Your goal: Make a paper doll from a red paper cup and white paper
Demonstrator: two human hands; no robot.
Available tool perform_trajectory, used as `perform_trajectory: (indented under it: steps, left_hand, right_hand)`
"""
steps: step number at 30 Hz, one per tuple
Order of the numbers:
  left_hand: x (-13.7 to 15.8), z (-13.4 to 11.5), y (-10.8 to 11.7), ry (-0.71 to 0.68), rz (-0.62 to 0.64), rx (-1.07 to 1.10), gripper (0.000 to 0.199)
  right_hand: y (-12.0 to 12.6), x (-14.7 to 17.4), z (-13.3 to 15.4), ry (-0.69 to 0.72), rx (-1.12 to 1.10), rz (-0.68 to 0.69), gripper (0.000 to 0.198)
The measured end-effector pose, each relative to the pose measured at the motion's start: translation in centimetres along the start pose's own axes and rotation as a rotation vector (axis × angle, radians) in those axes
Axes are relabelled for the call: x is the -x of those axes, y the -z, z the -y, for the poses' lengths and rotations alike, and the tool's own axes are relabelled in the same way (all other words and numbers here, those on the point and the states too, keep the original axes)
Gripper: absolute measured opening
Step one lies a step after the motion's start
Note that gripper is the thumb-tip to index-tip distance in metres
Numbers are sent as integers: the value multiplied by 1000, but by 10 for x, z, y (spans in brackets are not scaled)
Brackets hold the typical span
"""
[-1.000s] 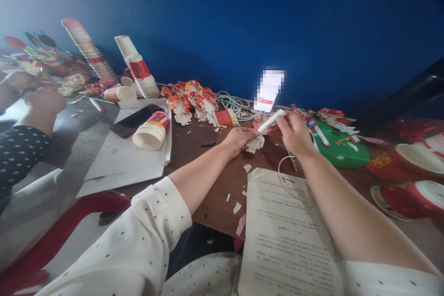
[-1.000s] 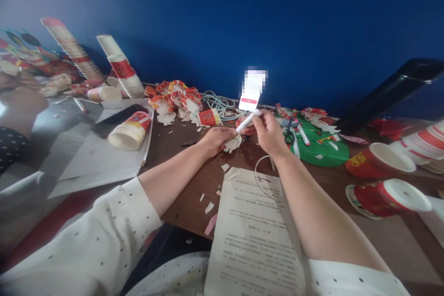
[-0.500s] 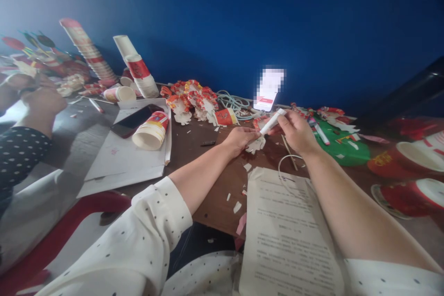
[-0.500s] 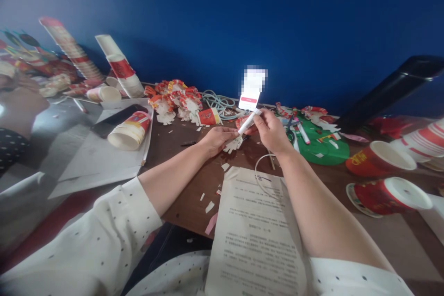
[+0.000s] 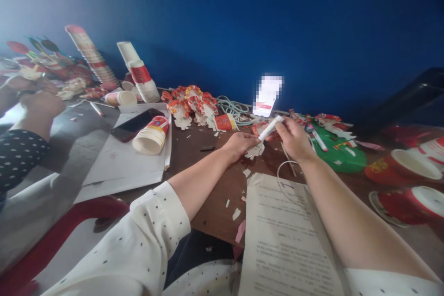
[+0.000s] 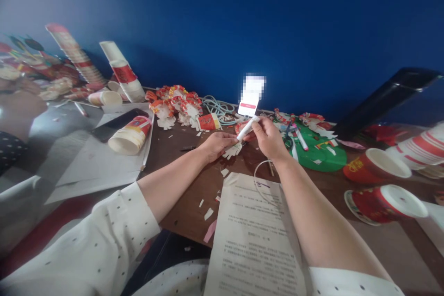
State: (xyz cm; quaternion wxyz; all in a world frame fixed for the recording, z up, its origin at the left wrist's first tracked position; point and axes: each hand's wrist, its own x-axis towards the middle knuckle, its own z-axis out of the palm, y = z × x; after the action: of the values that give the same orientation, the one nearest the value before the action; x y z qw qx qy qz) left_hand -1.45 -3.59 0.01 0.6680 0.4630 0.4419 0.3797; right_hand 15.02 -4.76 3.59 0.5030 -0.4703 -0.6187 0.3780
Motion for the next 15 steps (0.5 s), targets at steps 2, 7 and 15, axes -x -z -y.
perform_trajectory:
  steps: [2, 7, 15]
  left_hand:
    - [0, 0, 0, -17, -5, -2, 17]
    - [-4, 5, 1, -19, -17, -1, 16]
    - [-3, 3, -1, 11, -10, 128, 12]
  right_hand:
    - [0, 0, -1, 0, -5, 1, 35]
    - [3, 0, -3, 6, 31, 25, 28]
    - [5, 0, -3, -9, 14, 28, 29]
